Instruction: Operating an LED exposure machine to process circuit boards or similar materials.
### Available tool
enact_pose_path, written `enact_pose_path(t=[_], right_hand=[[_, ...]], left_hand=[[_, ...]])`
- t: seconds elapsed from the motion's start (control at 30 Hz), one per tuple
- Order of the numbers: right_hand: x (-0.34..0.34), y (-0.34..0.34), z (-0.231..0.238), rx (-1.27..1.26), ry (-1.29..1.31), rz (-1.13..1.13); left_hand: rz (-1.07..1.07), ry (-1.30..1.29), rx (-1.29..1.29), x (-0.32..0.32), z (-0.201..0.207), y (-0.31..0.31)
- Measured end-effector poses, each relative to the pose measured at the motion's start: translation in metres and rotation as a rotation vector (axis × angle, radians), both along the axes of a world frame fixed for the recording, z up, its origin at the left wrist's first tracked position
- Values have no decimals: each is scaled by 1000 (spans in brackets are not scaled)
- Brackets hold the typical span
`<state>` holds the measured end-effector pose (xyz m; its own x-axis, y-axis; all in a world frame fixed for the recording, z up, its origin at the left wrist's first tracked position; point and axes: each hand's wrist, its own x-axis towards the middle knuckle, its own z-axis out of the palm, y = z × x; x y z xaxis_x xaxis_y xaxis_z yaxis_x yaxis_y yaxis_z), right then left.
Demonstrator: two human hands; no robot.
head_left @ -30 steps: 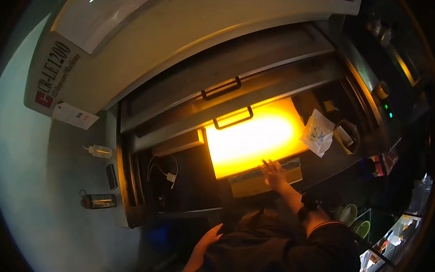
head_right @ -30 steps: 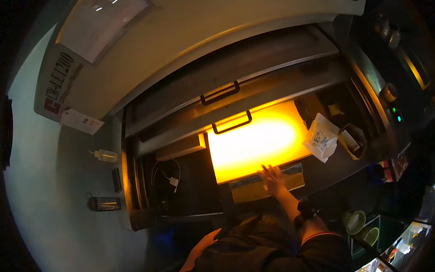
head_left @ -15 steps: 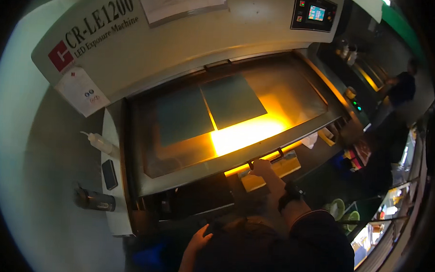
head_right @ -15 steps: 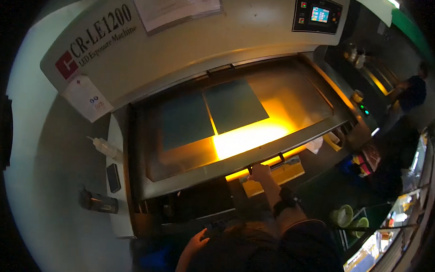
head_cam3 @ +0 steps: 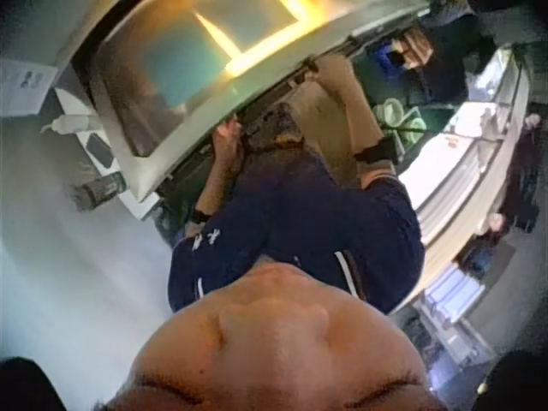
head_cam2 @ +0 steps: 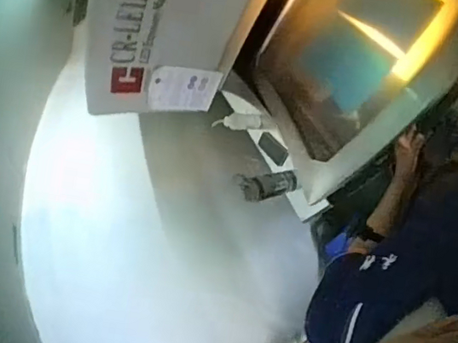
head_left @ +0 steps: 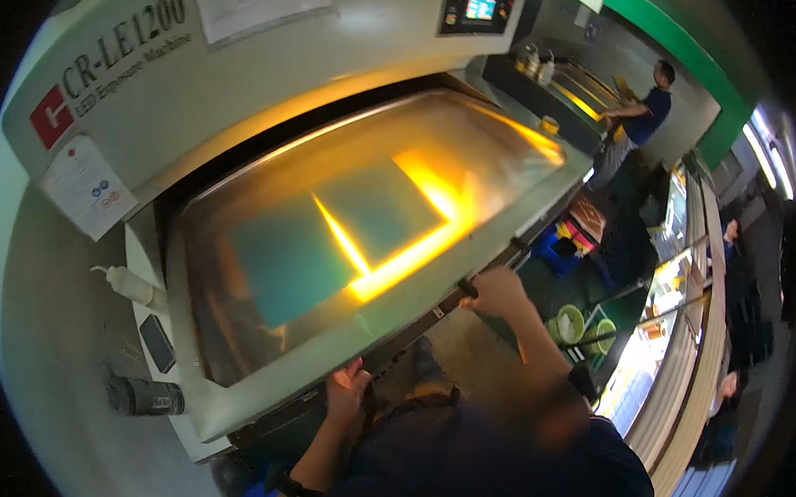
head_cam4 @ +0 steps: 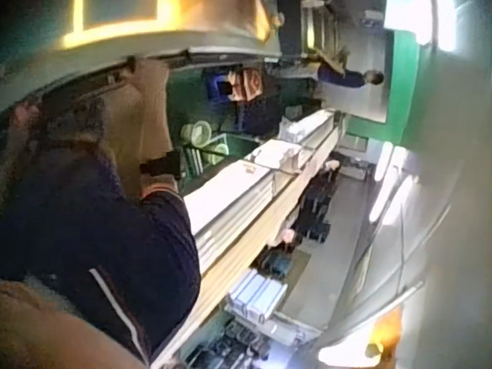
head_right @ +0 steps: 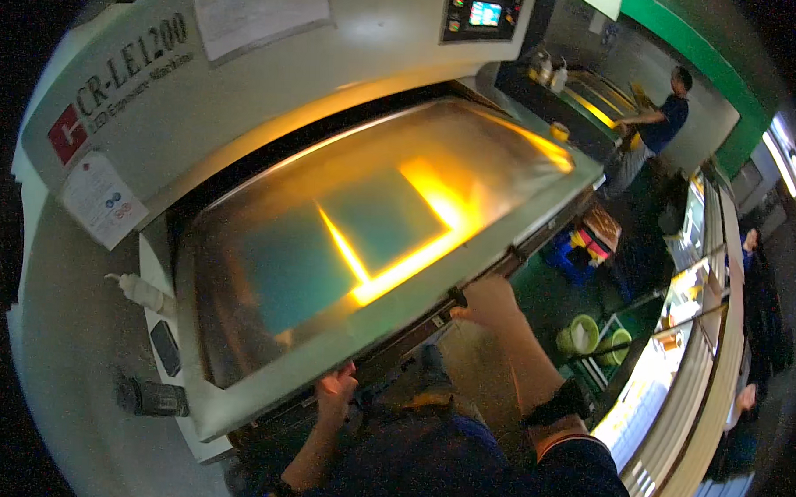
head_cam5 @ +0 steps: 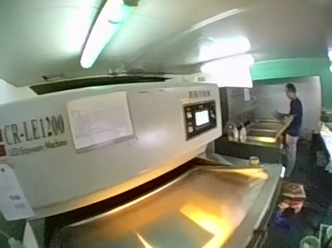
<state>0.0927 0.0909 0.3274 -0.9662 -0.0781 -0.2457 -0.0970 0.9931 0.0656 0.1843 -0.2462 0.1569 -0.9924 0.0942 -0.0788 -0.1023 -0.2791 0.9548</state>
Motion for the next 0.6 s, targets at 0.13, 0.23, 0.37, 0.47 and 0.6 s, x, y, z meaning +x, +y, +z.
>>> enact_pose_path(t=[0.13,0.23,0.37,0.47,0.6], right_hand=[[-15,-1,71,-80,265,58],[-7,-30,88,-515,1055,100],[-18,-24,-12,-828,517,633],[-94,-1,-117,-354,-280,90],[-141,110,-235,-96,-62,-105]], left_hand=[[245,318,387,-45,68,20],[267,461,417,-68,137,23],[373,475,404,-85,189,37],[348,578,420,-92,204,34],[306,575,611,-94,221,13]])
